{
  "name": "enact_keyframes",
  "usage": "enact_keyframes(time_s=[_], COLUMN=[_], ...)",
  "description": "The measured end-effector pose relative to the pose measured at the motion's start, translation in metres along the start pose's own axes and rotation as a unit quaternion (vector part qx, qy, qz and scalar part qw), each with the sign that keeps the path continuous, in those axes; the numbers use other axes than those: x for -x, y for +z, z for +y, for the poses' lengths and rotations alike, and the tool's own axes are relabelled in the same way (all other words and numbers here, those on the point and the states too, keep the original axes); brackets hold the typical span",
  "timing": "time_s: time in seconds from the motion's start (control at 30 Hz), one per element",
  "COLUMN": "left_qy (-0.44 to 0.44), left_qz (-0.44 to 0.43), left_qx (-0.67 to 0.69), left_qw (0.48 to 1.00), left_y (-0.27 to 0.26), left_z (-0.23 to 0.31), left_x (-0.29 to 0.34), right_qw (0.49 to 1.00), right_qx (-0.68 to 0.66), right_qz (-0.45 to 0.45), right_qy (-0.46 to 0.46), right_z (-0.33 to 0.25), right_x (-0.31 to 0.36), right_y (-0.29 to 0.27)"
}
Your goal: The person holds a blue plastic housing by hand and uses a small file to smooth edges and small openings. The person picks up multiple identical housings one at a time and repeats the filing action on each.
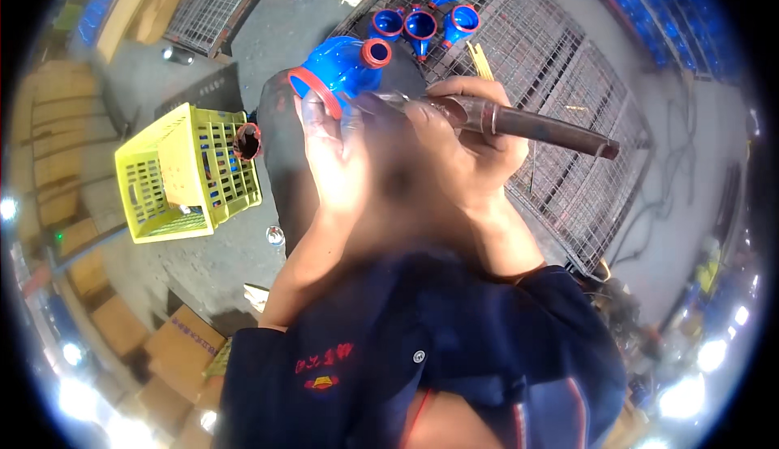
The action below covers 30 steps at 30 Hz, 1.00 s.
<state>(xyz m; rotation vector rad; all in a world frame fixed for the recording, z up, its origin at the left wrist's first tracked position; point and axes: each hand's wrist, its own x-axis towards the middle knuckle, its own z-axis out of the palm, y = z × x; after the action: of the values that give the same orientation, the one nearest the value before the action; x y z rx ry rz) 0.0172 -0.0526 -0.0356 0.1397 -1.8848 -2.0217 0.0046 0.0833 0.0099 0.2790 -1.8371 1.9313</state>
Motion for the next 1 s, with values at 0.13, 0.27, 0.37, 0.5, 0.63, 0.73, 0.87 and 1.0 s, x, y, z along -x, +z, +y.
enact_keyframes(time_s=[0.13, 0.27, 0.37, 0.5, 0.63, 0.73, 0.87, 1.0], left_qy=[-0.001, 0.039, 0.036, 0.033, 0.026, 0.005, -0.011, 0.033], left_qz=[0.018, -0.02, -0.023, -0.03, -0.013, -0.013, 0.002, -0.056], left_qx=[0.029, -0.079, -0.078, -0.065, -0.035, -0.007, 0.032, -0.057], left_qw=[0.999, 0.996, 0.996, 0.997, 0.999, 1.0, 0.999, 0.996], left_y=[0.007, 0.002, -0.001, 0.0, 0.004, -0.001, 0.005, 0.0], left_z=[0.0, -0.002, -0.004, 0.0, 0.0, -0.003, 0.004, 0.002], left_x=[-0.002, -0.002, -0.002, -0.003, -0.001, -0.001, -0.002, -0.002], right_qw=[1.0, 0.997, 0.987, 0.99, 0.985, 0.988, 0.985, 0.978], right_qx=[0.013, 0.038, 0.097, 0.093, 0.123, 0.118, 0.131, 0.148], right_qz=[0.005, -0.008, -0.014, -0.024, -0.039, -0.031, -0.04, -0.035], right_qy=[-0.013, -0.064, -0.131, -0.107, -0.119, -0.092, -0.108, -0.142], right_z=[0.01, 0.008, 0.008, 0.005, 0.005, -0.003, 0.0, -0.002], right_x=[-0.001, -0.007, -0.009, -0.009, -0.013, -0.009, -0.014, -0.013], right_y=[0.004, 0.005, 0.005, 0.003, 0.005, 0.002, 0.006, 0.004])
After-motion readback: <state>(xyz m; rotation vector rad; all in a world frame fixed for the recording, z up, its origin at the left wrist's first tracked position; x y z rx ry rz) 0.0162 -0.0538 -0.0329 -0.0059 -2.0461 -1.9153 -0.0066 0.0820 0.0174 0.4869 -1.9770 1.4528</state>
